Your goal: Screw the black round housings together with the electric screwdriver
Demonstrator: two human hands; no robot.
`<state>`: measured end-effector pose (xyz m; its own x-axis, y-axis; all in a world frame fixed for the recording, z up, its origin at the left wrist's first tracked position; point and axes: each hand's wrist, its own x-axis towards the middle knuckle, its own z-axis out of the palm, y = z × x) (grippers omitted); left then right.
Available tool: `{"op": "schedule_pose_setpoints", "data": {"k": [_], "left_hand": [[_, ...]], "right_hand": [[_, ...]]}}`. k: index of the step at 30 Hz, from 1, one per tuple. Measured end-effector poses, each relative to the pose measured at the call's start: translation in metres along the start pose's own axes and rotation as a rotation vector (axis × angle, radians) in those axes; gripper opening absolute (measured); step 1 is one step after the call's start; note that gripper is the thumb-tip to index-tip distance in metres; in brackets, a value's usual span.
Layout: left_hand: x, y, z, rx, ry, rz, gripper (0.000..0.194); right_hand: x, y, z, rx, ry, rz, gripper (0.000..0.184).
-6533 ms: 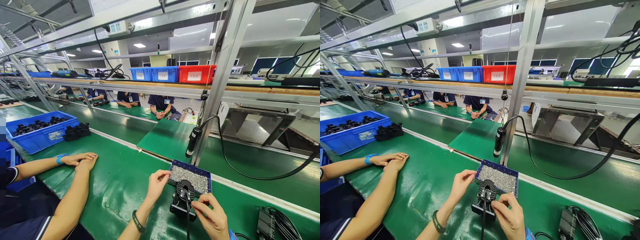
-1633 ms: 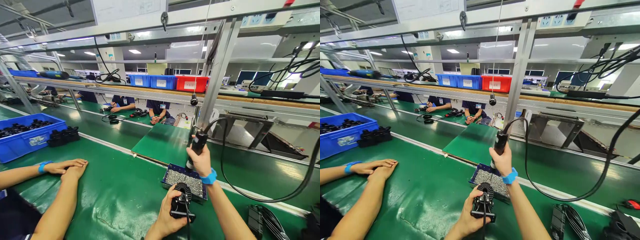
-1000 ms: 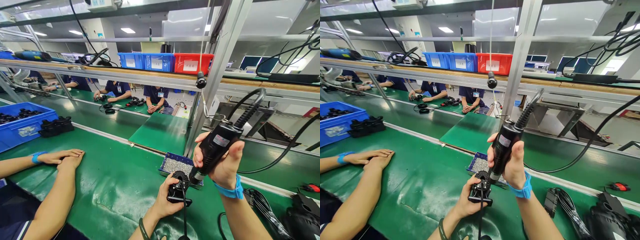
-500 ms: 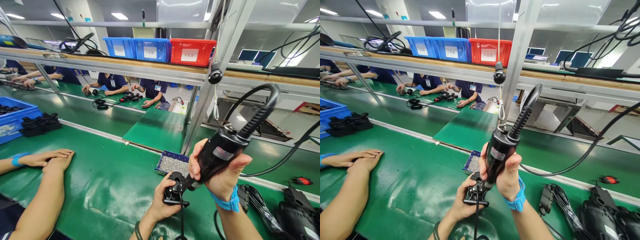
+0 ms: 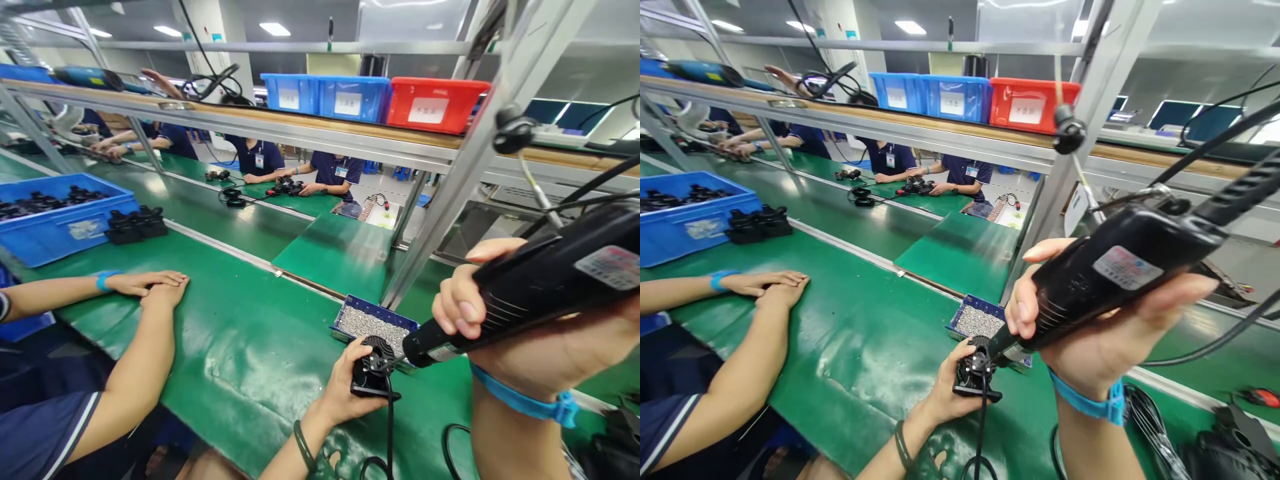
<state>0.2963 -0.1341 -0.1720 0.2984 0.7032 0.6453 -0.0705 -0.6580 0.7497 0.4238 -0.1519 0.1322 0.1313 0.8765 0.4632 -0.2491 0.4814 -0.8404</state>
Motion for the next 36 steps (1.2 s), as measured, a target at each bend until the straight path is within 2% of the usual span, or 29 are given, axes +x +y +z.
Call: {"op": "schedule_pose_setpoints", "data": {"k": [3,6,9,15,18,22,27,30,33,36], "left_hand": [[0.001,0.001,0.002,-0.008,-0.011,-0.001,0.088],[0.002,0.002,0.002,-0.021,-0.020,0.005,0.087],[0.004,0.002,0.001,-0.028,-0.022,0.020,0.089],[0.008,0.007,0.000,0.035,-0.004,0.099,0.091],[0.011,0.013,0.000,0.050,-0.016,0.087,0.088],[0.013,0.018,0.001,0.057,-0.040,0.057,0.083],[0.013,0.014,0.003,0.085,-0.005,0.091,0.081],[0.012,0.017,0.007,0.113,0.026,0.069,0.078],[0.010,0.023,0.015,0.155,0.081,0.054,0.076],[0.007,0.032,0.026,0.231,0.148,0.031,0.068]], "right_hand": [[0.001,0.017,0.008,0.030,-0.068,0.071,0.071],[-0.002,0.043,0.011,0.024,-0.106,0.128,0.074],[-0.004,0.056,0.014,0.004,-0.116,0.154,0.074],[-0.005,0.051,0.021,-0.008,-0.067,0.198,0.074],[-0.004,0.048,0.019,-0.037,-0.028,0.196,0.073],[-0.004,0.049,0.016,-0.048,-0.038,0.178,0.074],[-0.011,0.052,0.021,-0.049,0.010,0.129,0.071],[-0.010,0.046,0.016,-0.115,0.009,0.102,0.069],[0.000,0.034,0.006,-0.181,-0.022,-0.060,0.060],[0.013,0.027,0.003,-0.213,0.008,-0.200,0.053]]}}
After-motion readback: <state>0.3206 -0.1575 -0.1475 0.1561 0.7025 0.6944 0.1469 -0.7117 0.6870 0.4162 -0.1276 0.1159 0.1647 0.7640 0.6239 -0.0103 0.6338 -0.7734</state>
